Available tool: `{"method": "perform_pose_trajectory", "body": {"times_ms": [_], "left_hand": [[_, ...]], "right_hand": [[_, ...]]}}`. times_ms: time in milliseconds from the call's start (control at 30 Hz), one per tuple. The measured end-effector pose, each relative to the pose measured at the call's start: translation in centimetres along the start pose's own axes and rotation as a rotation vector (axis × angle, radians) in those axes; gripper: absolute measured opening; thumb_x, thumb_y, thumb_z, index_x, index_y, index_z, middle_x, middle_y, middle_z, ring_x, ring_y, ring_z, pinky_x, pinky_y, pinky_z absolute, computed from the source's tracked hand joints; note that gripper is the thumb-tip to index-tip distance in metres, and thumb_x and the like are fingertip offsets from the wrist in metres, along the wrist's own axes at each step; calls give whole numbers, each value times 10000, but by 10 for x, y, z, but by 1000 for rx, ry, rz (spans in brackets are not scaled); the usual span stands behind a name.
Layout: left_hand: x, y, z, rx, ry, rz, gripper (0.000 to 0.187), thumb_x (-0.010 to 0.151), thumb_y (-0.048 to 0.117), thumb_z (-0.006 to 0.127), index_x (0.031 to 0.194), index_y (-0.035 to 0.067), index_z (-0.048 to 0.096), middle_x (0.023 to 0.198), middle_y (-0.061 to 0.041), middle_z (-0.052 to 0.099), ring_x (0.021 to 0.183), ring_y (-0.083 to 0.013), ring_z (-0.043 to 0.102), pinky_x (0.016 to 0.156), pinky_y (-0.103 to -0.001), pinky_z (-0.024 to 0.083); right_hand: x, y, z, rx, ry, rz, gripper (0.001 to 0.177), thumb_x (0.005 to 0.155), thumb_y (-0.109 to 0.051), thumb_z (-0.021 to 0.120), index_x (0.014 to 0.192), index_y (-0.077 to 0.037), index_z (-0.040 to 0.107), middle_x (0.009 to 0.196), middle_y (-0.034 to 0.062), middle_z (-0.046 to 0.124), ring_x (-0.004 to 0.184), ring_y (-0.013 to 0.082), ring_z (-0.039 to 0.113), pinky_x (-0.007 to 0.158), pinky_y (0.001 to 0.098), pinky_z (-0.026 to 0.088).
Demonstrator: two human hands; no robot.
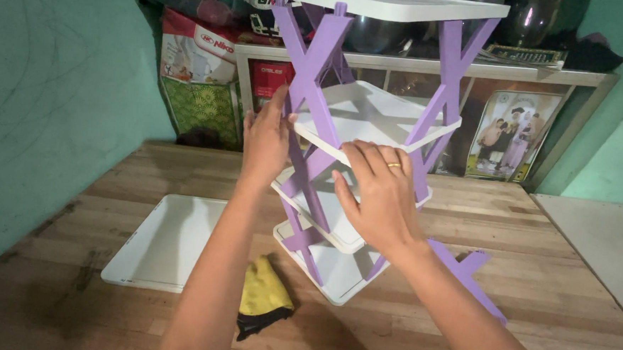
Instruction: The person disassembles a purple and white plastic shelving unit by removing trays and cross-brace supports one by one. The person places the removed trays and supports on the wooden table beside the unit.
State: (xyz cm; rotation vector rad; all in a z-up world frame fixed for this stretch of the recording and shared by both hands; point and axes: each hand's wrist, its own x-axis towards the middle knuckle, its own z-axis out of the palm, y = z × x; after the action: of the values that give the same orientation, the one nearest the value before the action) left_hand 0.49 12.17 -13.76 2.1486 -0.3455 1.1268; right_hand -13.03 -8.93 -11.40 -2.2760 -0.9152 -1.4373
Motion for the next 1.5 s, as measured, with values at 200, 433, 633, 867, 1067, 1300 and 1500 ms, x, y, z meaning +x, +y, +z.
{"method": "perform_pose_trajectory", "body": {"times_ms": [200, 433, 633, 867, 1067, 1300, 1500], "left_hand": [[1, -3, 2, -36, 18, 26, 468, 1065, 191, 531, 1520, 183, 424, 1362, -144, 632, 1253, -332, 609, 1185, -630, 206], [-8, 44, -16, -217, 185, 29, 514, 1024, 88, 551, 1519, 111, 414, 1303, -210, 616, 1210, -405, 593, 1067, -489, 427], [-30, 121, -22, -139, 392, 390, 404, 1069, 103, 594, 1448, 84, 458, 1367, -213, 590, 1301, -399, 565, 1139, -461, 444], [-50, 178, 4, -118, 50, 462, 364, 966, 132, 655, 1302, 11, 581, 1183, -191, 647, 1153, -368, 609, 997, -474, 485], [-52, 168, 15, 50, 37, 494, 342, 883, 27, 604, 1220, -29, 632, 1117, -167, 665, 1092, -329, 621, 992, -430, 479], [-49, 150, 10, -28, 65, 442, 211, 888, 55, 653, 1092, 7, 673, 1089, -136, 668, 1034, -322, 619, 914, -436, 456], [-39, 124, -10, -154, 21, 313, 168, 836, 8, 691, 996, 57, 693, 1011, -89, 691, 1038, -299, 638, 902, -423, 440]], "right_hand": [[0, 0, -2, 57, 3, 5, 383, 951, -192, 670, 1276, 10, 643, 1281, 154, 663, 1222, 323, 577, 1074, 466, 378], [-15, 35, -5, 66, 158, 92, 325, 983, -182, 647, 1263, -18, 643, 1342, 141, 649, 1283, 299, 557, 1122, 500, 337], [-20, 125, 4, 238, 400, 431, 245, 1128, -208, 531, 1296, -44, 599, 1279, 163, 593, 1253, 296, 551, 1116, 398, 421], [-17, 200, 22, 467, 236, 653, 428, 1121, -384, 415, 1346, -48, 554, 1235, 103, 608, 1098, 206, 551, 989, 325, 427], [-17, 217, 24, 587, 102, 596, 482, 1136, -426, 391, 1368, -49, 580, 1238, 83, 659, 1145, 164, 572, 1032, 311, 423], [-23, 206, 19, 495, 100, 500, 344, 1088, -256, 537, 1350, -38, 587, 1180, 93, 688, 1096, 183, 621, 975, 339, 484], [-21, 180, 13, 301, 131, 391, 365, 1013, -208, 664, 1318, -18, 602, 1181, 164, 680, 1095, 275, 650, 966, 388, 496]]}}
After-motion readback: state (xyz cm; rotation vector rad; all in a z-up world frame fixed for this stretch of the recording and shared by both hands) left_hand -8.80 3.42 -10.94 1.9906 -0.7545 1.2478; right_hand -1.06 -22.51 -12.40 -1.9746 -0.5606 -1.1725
